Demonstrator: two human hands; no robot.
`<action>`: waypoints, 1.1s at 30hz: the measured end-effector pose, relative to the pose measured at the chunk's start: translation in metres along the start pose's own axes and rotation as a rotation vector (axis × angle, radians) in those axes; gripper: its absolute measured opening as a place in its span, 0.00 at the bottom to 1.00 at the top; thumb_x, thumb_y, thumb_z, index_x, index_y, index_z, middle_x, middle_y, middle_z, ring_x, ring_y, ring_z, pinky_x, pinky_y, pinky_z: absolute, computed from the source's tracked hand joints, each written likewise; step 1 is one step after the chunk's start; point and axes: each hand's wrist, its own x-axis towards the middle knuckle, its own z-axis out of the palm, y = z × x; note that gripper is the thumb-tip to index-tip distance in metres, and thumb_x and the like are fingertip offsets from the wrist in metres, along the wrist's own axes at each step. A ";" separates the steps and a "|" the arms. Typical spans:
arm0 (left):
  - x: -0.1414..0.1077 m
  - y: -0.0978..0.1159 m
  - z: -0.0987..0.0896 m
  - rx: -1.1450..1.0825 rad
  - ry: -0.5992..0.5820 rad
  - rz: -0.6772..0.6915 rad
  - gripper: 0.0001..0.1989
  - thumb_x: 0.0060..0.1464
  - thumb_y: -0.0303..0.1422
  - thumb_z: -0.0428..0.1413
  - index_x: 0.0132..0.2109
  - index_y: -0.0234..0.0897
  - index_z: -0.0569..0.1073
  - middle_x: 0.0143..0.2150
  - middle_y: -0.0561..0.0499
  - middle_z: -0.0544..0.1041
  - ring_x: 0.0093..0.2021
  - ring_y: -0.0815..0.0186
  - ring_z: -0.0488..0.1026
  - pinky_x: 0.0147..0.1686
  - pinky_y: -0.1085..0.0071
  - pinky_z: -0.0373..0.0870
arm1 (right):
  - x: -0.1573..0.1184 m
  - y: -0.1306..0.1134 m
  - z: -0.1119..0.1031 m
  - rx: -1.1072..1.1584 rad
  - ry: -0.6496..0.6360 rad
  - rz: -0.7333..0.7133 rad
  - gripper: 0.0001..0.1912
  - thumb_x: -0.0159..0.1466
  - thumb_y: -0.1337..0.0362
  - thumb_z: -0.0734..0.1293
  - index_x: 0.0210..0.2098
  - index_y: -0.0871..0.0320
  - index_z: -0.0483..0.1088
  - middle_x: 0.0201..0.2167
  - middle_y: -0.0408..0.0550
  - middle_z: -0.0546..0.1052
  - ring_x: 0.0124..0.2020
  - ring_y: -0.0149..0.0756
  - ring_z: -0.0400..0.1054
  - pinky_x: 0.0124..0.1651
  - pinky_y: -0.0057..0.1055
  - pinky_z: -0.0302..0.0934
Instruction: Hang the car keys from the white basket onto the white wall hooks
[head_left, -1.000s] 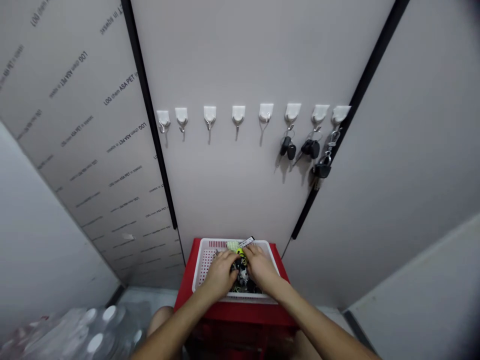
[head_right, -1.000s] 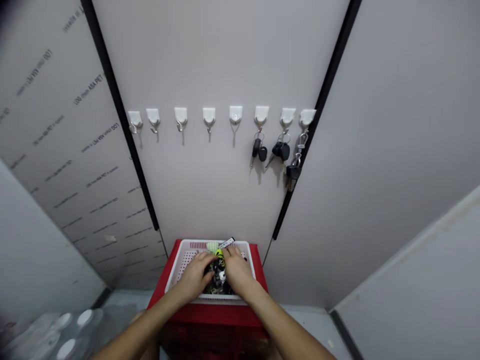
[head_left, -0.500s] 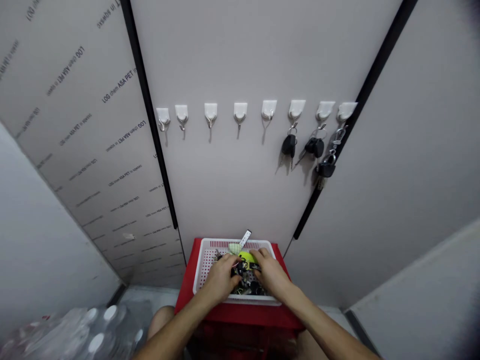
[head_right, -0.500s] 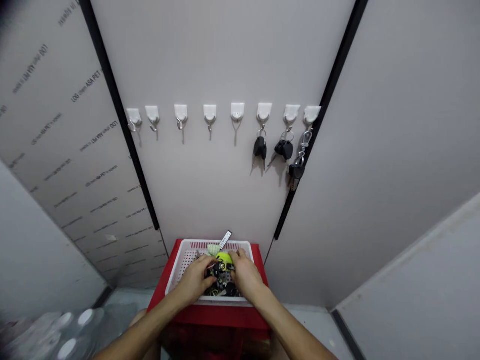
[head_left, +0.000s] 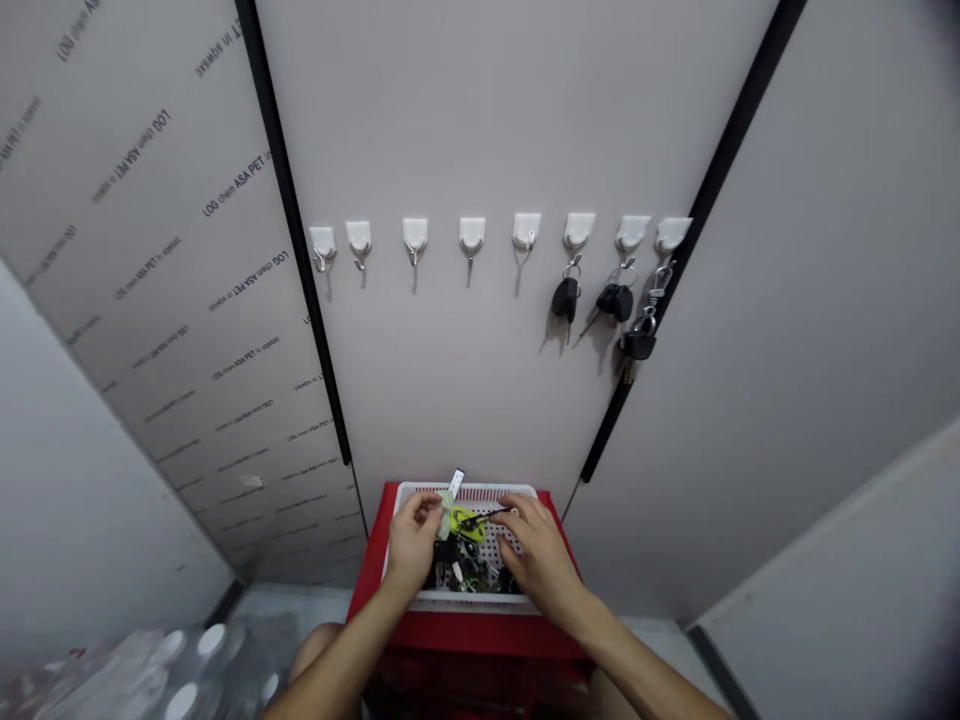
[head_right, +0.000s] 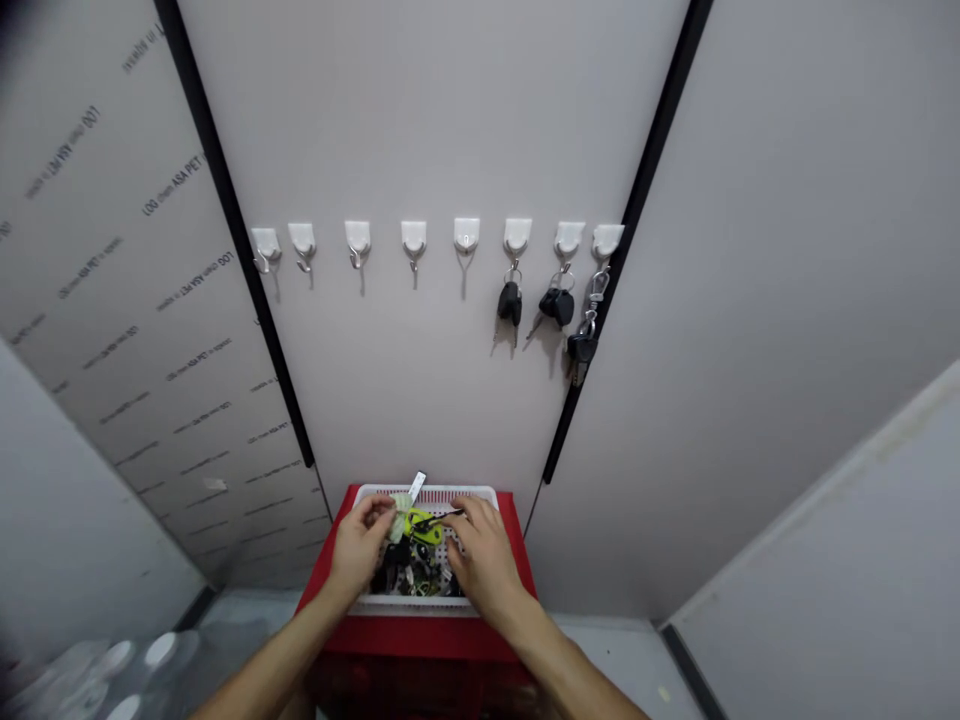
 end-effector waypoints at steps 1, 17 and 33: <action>0.002 -0.002 -0.001 -0.042 0.041 -0.034 0.08 0.39 0.32 0.47 0.29 0.33 0.65 0.23 0.54 0.66 0.23 0.72 0.62 0.25 0.77 0.59 | 0.000 -0.002 -0.001 0.005 0.019 -0.004 0.10 0.50 0.73 0.56 0.31 0.58 0.65 0.37 0.50 0.65 0.42 0.36 0.55 0.43 0.36 0.49; -0.002 0.001 -0.005 0.281 -0.154 0.069 0.07 0.39 0.27 0.45 0.28 0.34 0.66 0.29 0.51 0.67 0.31 0.69 0.64 0.33 0.73 0.60 | 0.010 -0.001 0.011 0.039 -0.782 0.244 0.19 0.40 0.64 0.64 0.34 0.56 0.65 0.23 0.43 0.68 0.22 0.28 0.58 0.23 0.22 0.45; -0.005 0.003 -0.003 0.365 -0.331 0.054 0.08 0.38 0.26 0.45 0.29 0.34 0.66 0.28 0.51 0.66 0.30 0.69 0.62 0.31 0.73 0.58 | 0.016 -0.010 0.013 -0.045 -0.719 0.242 0.10 0.42 0.66 0.60 0.25 0.58 0.66 0.22 0.45 0.70 0.22 0.29 0.59 0.22 0.23 0.45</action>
